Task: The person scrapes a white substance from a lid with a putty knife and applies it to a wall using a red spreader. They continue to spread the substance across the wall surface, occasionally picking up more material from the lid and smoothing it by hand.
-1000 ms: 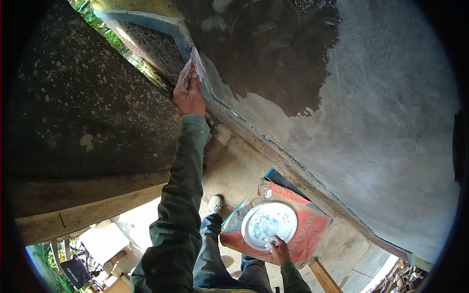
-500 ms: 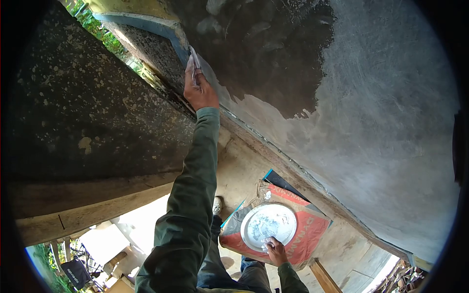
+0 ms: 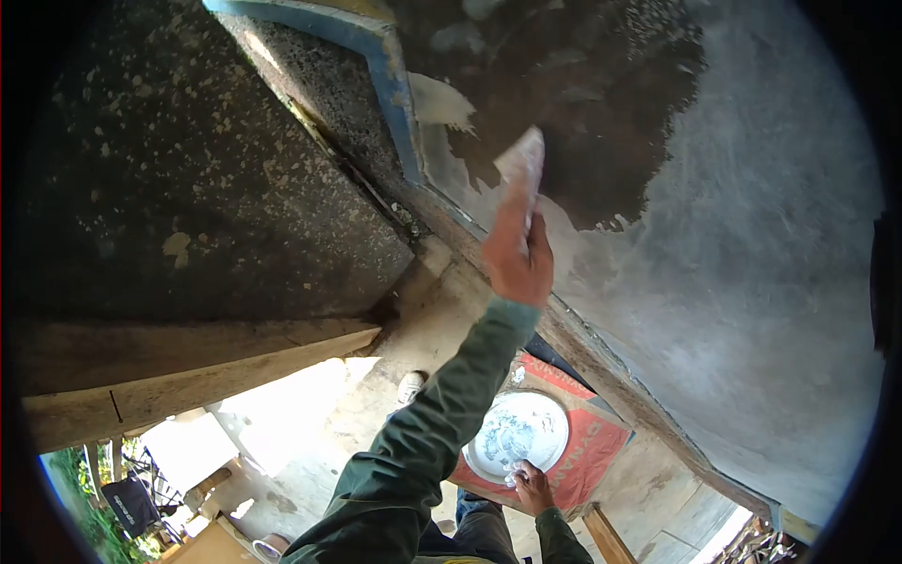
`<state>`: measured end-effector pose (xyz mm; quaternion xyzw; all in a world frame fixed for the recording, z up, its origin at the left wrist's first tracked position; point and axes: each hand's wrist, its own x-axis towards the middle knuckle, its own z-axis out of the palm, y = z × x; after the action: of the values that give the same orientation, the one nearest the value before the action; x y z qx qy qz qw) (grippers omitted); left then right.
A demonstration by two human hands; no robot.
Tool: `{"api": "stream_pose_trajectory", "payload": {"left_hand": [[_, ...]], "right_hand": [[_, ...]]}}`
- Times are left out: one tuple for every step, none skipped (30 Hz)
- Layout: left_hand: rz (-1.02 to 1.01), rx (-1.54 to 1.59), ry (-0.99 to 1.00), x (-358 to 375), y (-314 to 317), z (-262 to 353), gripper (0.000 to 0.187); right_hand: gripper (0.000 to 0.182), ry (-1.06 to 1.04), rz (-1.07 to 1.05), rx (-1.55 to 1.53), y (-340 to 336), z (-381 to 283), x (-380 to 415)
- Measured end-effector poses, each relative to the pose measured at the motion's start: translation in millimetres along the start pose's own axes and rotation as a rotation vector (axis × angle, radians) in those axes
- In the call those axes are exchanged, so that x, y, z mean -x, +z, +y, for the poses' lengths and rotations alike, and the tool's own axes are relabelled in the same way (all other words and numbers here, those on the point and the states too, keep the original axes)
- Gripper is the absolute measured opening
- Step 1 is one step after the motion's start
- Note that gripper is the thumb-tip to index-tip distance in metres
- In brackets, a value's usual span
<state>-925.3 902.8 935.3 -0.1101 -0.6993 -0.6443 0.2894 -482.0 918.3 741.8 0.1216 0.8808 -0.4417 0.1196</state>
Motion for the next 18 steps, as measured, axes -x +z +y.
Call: {"api": "stream_pose_trajectory", "payload": {"left_hand": [[-0.101, 0.076, 0.001, 11.0, -12.4, 8.9, 0.035], [-0.206, 0.153, 0.004, 15.2, -19.3, 13.0, 0.036], [-0.201, 0.153, 0.002, 16.2, -25.2, 5.4, 0.036], [-0.103, 0.253, -0.282, 19.2, -34.2, -11.9, 0.036], [-0.002, 0.351, -0.567, 21.5, -45.1, -29.7, 0.036], [0.015, 0.295, -0.646, 11.4, -56.3, -49.1, 0.035], [0.031, 0.239, -0.724, -6.0, -65.6, -74.9, 0.034], [0.048, 0.232, -0.701, -13.9, -71.1, -119.3, 0.032], [0.063, 0.223, -0.681, -21.8, -74.8, -159.4, 0.030], [0.085, 0.371, -0.789, -34.6, -78.5, -177.8, 0.030], [0.108, 0.522, -0.896, -45.7, -80.2, -190.0, 0.029], [0.108, 0.522, -0.897, -54.8, -79.7, -198.9, 0.029], [0.101, 0.456, -0.914, -63.6, -78.6, -205.0, 0.029], [0.095, 0.390, -0.931, -69.3, -76.5, -210.0, 0.029], [0.095, 0.390, -0.934, -74.5, -73.7, -206.3, 0.029], [0.078, 0.426, -0.995, -80.4, -70.1, -199.9, 0.028], [0.060, 0.463, -1.058, -85.6, -65.9, -192.9, 0.028], [0.061, 0.477, -1.067, -89.4, -64.5, -198.6, 0.028]], "right_hand": [[0.012, -0.004, -0.008, 0.012, -5.2, -8.1, -6.1], [0.012, 0.012, -0.004, -0.047, -9.7, -16.2, -12.9], [0.011, 0.030, 0.001, -0.109, -14.9, -29.1, -20.7], [0.011, 0.249, -0.021, -0.296, -21.6, -46.6, -30.4], [0.011, 0.249, -0.022, -0.293, -19.5, -45.7, -32.4], [0.011, 0.264, -0.029, -0.263, -16.6, -41.4, -35.6], [0.012, 0.277, -0.034, -0.232, -15.2, -39.2, -38.9], [0.012, 0.277, -0.033, -0.230, -16.0, -42.6, -41.0], [0.012, 0.301, -0.035, -0.222, -16.8, -48.2, -42.9], [0.012, 0.325, -0.038, -0.214, -17.0, -51.5, -43.6], [0.012, 0.327, -0.039, -0.213, -14.6, -49.3, -41.4], [0.012, 0.303, -0.038, -0.249, -10.8, -46.7, -38.5], [0.013, 0.278, -0.038, -0.285, -7.3, -43.4, -35.9], [0.013, 0.279, -0.038, -0.284, -4.6, -39.8, -32.2], [0.013, 0.197, -0.032, -0.218, -2.8, -38.2, -28.0], [0.014, 0.116, -0.025, -0.151, -1.2, -35.7, -23.8], [0.014, 0.120, -0.025, -0.149, 0.7, -33.3, -19.1], [0.014, 0.044, 0.015, -0.041, 1.8, -32.2, -15.6]]}}
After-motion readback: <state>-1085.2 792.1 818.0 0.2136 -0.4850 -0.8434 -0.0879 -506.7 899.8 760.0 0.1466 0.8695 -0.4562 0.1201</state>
